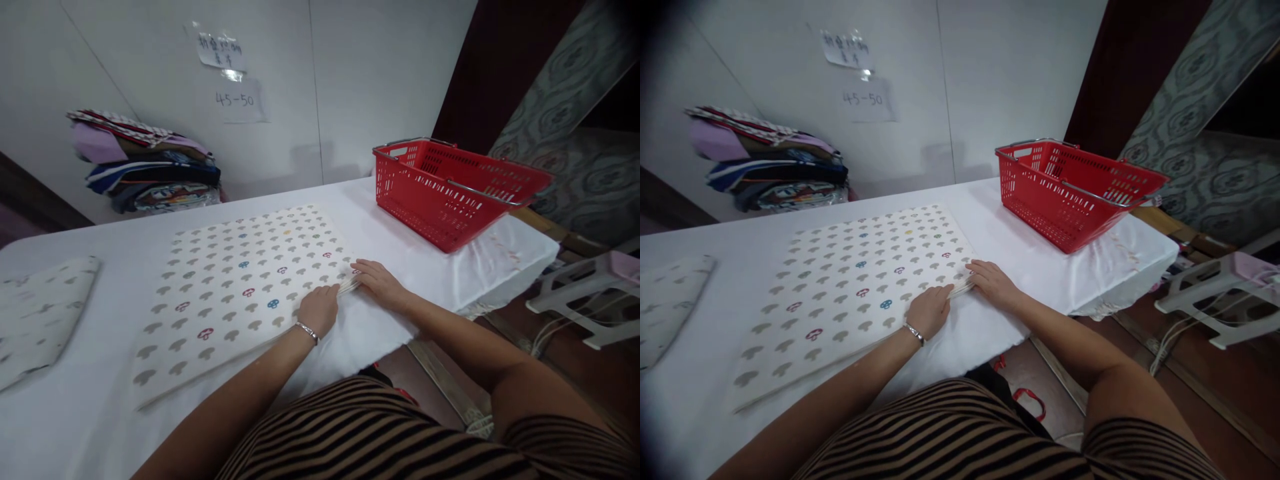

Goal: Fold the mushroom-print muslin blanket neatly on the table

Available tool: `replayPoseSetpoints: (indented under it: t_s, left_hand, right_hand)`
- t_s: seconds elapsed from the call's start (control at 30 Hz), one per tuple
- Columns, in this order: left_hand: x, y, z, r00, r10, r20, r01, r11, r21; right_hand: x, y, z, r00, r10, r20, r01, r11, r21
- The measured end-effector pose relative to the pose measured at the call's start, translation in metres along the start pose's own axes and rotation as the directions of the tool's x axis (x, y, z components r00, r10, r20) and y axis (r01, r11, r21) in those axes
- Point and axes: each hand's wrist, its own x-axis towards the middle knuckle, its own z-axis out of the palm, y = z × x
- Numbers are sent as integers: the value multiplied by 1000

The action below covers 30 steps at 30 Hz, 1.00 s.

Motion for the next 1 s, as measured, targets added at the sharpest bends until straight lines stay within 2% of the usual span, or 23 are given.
replayPoseSetpoints:
  t_s: [0.2, 0.43, 0.7, 1.0]
  left_hand:
    - [0, 0, 0, 1000, 8, 16, -8, 1000, -5]
    - [-1, 5, 0, 997, 73, -12, -72, 997, 32]
    - [3, 13, 14, 989, 147, -36, -142, 985, 98]
    - [7, 16, 18, 987, 162, -7, -160, 980, 116]
  right_hand:
    - [1, -1, 2, 999, -23, 26, 23, 1000, 10]
    - [-4, -3, -8, 999, -18, 31, 16, 999, 38]
    - [-10, -1, -8, 998, -46, 30, 46, 999, 15]
    - [-5, -2, -11, 996, -84, 8, 83, 992, 96]
